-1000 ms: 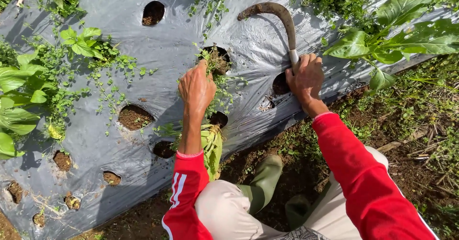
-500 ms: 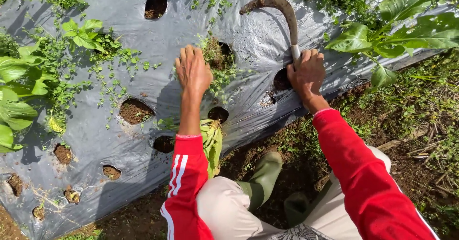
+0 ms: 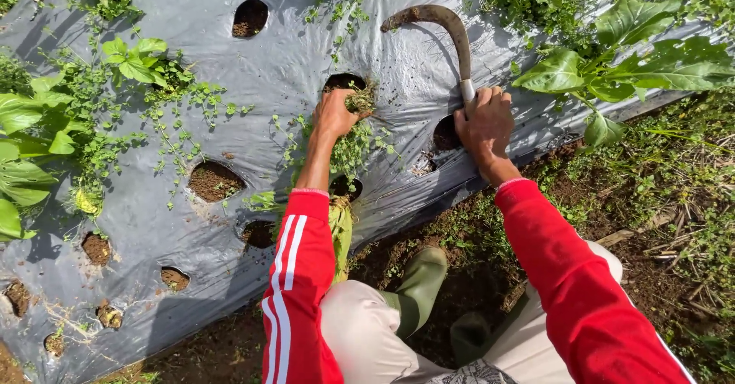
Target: The person uses a sickle to cut weeds and pulls them by hand from the soil and around plants growing through a black plastic mulch sheet. The person gathers the removed weeds and discards them to the side.
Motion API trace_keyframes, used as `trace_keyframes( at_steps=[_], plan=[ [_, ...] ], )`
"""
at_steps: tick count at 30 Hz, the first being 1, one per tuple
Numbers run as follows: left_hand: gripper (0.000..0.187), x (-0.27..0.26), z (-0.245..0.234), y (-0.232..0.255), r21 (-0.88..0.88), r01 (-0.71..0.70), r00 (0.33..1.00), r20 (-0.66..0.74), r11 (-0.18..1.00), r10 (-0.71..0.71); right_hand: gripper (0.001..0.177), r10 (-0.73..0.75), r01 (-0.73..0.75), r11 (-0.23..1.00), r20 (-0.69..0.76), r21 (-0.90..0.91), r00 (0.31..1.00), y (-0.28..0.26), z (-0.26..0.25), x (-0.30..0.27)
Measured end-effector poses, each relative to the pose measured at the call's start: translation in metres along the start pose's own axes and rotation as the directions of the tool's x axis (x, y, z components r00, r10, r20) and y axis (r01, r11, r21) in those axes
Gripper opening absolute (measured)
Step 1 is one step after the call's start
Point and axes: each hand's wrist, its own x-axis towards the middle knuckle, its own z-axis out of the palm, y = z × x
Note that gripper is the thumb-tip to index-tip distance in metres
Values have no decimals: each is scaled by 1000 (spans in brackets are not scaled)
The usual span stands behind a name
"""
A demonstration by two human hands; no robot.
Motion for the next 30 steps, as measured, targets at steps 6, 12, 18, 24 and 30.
trace_keyframes(
  at_steps=[6,12,18,24,30],
  plan=[
    [47,-5,-27,-10,-58,41,998,-52,997,-44,55,-1,1,999,0,43,1000,1,-4,-2],
    [64,-14,-55,-6,-242,56,989,-123,969,-88,53,1,-1,1000,-2,27,1000,0,2,2],
    [64,-44,-102,20,-151,63,967,-234,986,-97,53,7,-6,999,-20,49,1000,-3,-6,3],
    [66,-38,-87,23,-56,42,981,-185,998,-52,53,7,-7,1000,6,18,1000,-3,-8,4],
    [72,-40,-48,29,123,44,997,-73,991,-35,49,14,-15,999,19,41,1000,-6,-18,5]
  ],
)
